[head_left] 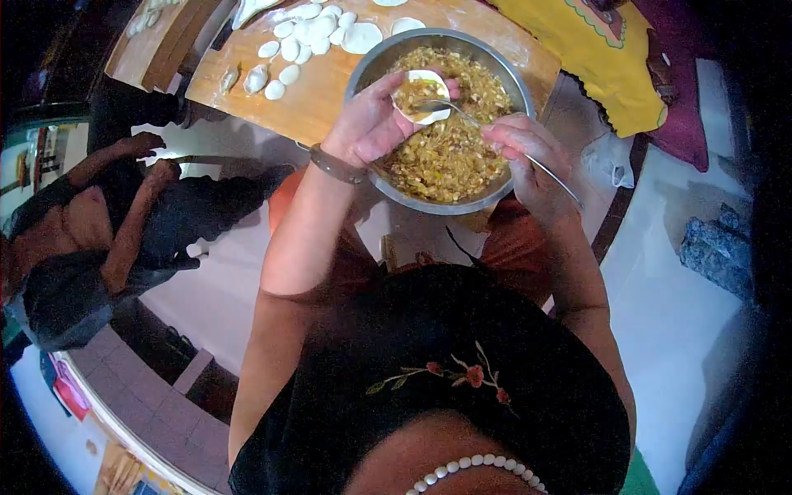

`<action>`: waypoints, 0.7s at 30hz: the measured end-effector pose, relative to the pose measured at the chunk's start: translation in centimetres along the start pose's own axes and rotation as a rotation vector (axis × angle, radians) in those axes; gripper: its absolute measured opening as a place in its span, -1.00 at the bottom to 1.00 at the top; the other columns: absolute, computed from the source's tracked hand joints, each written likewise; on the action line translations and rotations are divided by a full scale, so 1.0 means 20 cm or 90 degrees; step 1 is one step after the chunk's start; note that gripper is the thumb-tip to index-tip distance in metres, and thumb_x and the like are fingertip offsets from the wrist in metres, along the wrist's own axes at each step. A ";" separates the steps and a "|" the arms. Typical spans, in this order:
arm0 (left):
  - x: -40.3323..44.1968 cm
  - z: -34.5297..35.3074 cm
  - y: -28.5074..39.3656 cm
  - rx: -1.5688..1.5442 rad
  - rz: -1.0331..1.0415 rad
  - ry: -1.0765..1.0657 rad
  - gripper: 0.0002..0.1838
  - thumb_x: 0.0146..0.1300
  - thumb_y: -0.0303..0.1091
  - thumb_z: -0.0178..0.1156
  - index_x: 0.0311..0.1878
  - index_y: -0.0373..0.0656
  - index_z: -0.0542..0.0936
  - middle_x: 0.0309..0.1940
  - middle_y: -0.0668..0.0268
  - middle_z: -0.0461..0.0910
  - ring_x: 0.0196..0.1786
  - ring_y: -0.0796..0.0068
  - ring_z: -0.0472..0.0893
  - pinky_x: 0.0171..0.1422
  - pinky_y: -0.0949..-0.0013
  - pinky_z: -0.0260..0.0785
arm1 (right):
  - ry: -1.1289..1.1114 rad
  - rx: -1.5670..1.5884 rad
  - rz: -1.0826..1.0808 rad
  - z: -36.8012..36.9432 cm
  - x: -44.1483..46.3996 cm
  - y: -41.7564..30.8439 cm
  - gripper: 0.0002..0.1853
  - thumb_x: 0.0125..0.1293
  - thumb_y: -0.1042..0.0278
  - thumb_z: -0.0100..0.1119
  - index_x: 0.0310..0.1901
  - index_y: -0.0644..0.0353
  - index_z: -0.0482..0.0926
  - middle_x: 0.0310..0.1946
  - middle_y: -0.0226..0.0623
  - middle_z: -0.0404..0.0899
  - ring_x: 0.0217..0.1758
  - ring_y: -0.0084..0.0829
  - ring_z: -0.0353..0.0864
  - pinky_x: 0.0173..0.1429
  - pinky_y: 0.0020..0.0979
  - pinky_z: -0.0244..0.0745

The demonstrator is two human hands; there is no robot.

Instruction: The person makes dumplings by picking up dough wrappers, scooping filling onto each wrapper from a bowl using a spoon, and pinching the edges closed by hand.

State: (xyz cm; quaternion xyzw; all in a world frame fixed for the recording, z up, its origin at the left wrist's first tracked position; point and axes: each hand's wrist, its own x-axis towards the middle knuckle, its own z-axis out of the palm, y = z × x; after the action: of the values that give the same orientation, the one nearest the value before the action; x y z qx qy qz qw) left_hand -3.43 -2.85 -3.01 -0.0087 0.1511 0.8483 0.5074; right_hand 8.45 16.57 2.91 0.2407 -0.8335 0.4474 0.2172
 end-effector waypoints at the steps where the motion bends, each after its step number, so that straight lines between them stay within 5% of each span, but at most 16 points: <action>1: 0.00 0.00 0.00 0.011 0.004 0.004 -0.44 0.48 -0.17 -0.47 0.27 -0.51 0.16 0.21 -0.13 0.34 0.28 0.08 0.38 0.39 0.14 0.23 | -0.001 -0.015 -0.003 0.00 0.00 0.00 -0.84 0.20 0.64 0.01 -0.19 0.32 0.52 -0.25 -0.10 0.61 -0.21 -0.19 0.62 -0.12 -0.33 0.54; 4: 0.00 0.00 0.00 0.024 0.010 0.015 -0.45 0.48 -0.18 -0.43 0.29 -0.49 0.15 0.24 -0.14 0.30 0.31 0.08 0.34 0.41 0.15 0.19 | 0.004 0.020 0.099 -0.01 0.00 -0.01 -0.86 0.21 0.64 -0.04 -0.25 0.32 0.54 -0.24 -0.12 0.62 -0.20 -0.25 0.63 -0.09 -0.33 0.54; 13: 0.00 0.00 0.00 -0.012 0.003 0.020 -0.46 0.48 -0.20 -0.36 0.32 -0.46 0.11 0.32 -0.14 0.19 0.38 0.06 0.24 0.45 0.17 0.12 | 0.088 0.067 0.078 -0.01 -0.03 0.04 -0.87 0.27 0.61 -0.03 -0.24 0.28 0.54 -0.26 -0.18 0.64 -0.19 -0.30 0.64 -0.05 -0.33 0.52; 21: 0.00 -0.03 -0.01 -0.012 -0.009 -0.012 -0.46 0.47 -0.19 -0.33 0.33 -0.44 0.09 0.32 -0.14 0.17 0.38 0.03 0.23 0.44 0.14 0.14 | 0.008 0.020 0.099 -0.02 -0.03 0.02 -0.85 0.26 0.61 -0.05 -0.22 0.29 0.53 -0.27 -0.16 0.63 -0.19 -0.28 0.64 -0.07 -0.34 0.54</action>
State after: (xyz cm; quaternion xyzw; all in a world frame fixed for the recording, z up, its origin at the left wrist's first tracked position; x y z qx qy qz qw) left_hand -3.40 -2.90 -3.62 -0.0065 0.1384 0.8463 0.5144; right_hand 8.85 17.28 2.51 0.1757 -0.8412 0.4776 0.1828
